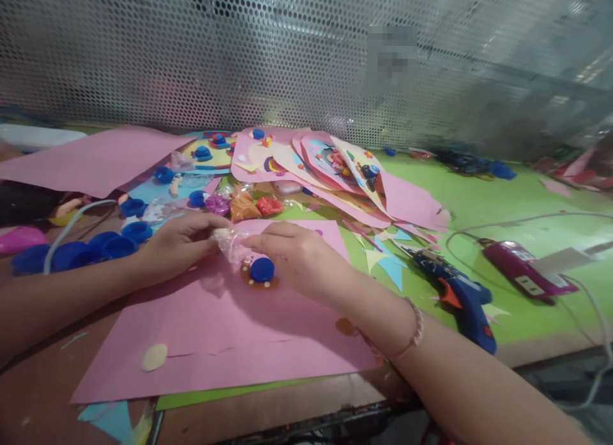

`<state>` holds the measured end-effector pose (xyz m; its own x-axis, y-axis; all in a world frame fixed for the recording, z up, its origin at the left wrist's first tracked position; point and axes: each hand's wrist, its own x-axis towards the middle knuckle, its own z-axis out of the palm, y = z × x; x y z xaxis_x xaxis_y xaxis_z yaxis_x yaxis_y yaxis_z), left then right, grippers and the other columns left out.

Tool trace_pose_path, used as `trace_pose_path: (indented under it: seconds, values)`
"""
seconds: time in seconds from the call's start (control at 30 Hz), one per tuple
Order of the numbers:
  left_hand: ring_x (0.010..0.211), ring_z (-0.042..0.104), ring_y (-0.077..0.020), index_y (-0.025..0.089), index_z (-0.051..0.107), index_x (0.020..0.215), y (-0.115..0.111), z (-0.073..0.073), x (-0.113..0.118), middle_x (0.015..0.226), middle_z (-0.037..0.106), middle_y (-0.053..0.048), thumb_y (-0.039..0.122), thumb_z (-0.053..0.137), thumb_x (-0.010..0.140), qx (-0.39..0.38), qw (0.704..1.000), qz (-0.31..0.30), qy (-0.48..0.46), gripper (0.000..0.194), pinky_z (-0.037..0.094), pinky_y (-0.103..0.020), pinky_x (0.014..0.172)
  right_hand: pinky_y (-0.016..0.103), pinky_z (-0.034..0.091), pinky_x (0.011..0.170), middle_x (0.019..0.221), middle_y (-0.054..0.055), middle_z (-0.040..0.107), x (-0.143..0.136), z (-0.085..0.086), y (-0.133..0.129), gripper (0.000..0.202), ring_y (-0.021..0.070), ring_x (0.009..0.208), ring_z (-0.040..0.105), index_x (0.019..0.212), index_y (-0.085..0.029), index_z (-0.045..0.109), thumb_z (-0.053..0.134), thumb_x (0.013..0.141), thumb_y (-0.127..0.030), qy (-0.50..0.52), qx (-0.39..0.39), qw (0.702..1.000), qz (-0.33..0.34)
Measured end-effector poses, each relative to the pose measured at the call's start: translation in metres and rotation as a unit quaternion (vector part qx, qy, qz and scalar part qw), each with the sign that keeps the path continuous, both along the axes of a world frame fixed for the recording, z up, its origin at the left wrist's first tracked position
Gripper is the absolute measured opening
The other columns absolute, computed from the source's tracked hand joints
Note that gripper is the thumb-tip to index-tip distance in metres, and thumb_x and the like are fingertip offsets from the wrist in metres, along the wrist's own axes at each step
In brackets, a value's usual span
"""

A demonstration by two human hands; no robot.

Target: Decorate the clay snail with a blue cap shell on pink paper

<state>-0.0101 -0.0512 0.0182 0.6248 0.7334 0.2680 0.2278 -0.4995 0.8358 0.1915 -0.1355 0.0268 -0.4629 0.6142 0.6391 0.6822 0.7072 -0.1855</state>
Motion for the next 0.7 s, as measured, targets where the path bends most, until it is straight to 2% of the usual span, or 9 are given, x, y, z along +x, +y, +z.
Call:
trace_pose_path:
  seconds: [0.1, 0.27, 0.5, 0.7]
  values:
    - [0.063, 0.062, -0.0149, 0.015, 0.068, 0.08, -0.0002, -0.0006, 0.0011, 0.067, 0.068, -0.003, 0.026, 0.063, 0.07, -0.063, 0.997, 0.002, -0.039, 0.015, 0.05, -0.023, 0.057, 0.021, 0.055, 0.065, 0.082, 0.006, 0.07, -0.0005, 0.0014, -0.0011, 0.029, 0.0114, 0.071, 0.066, 0.094, -0.013, 0.069, 0.044, 0.086, -0.002, -0.006, 0.016, 1.0, -0.018]
    - [0.062, 0.06, -0.0128, 0.016, 0.066, 0.075, -0.0002, 0.0001, 0.0017, 0.068, 0.066, -0.002, 0.026, 0.07, 0.065, -0.13, 0.988, 0.015, -0.081, 0.015, 0.05, -0.022, 0.056, 0.021, 0.054, 0.064, 0.08, 0.006, 0.07, 0.0002, 0.0049, -0.0036, 0.028, 0.0115, 0.07, 0.065, 0.093, -0.014, 0.068, 0.042, 0.088, -0.004, -0.023, 0.038, 0.998, -0.038]
    - [0.063, 0.058, -0.0115, 0.016, 0.065, 0.072, 0.0004, -0.0012, 0.0014, 0.071, 0.065, -0.001, 0.024, 0.073, 0.063, -0.137, 0.985, 0.014, -0.102, 0.015, 0.048, -0.022, 0.058, 0.023, 0.055, 0.065, 0.081, 0.004, 0.071, 0.0032, 0.0059, -0.0035, 0.025, 0.0113, 0.071, 0.065, 0.089, -0.017, 0.066, 0.044, 0.087, -0.005, 0.024, 0.043, 0.997, -0.064]
    - [0.066, 0.059, -0.0138, 0.016, 0.065, 0.074, 0.0023, -0.0021, 0.0015, 0.07, 0.064, -0.001, 0.03, 0.076, 0.062, -0.129, 0.985, 0.032, -0.111, 0.022, 0.05, -0.025, 0.061, 0.024, 0.054, 0.063, 0.075, 0.003, 0.07, 0.0077, 0.0087, -0.0018, 0.022, 0.0116, 0.069, 0.065, 0.085, -0.016, 0.066, 0.045, 0.086, -0.006, 0.078, 0.038, 0.993, -0.085]
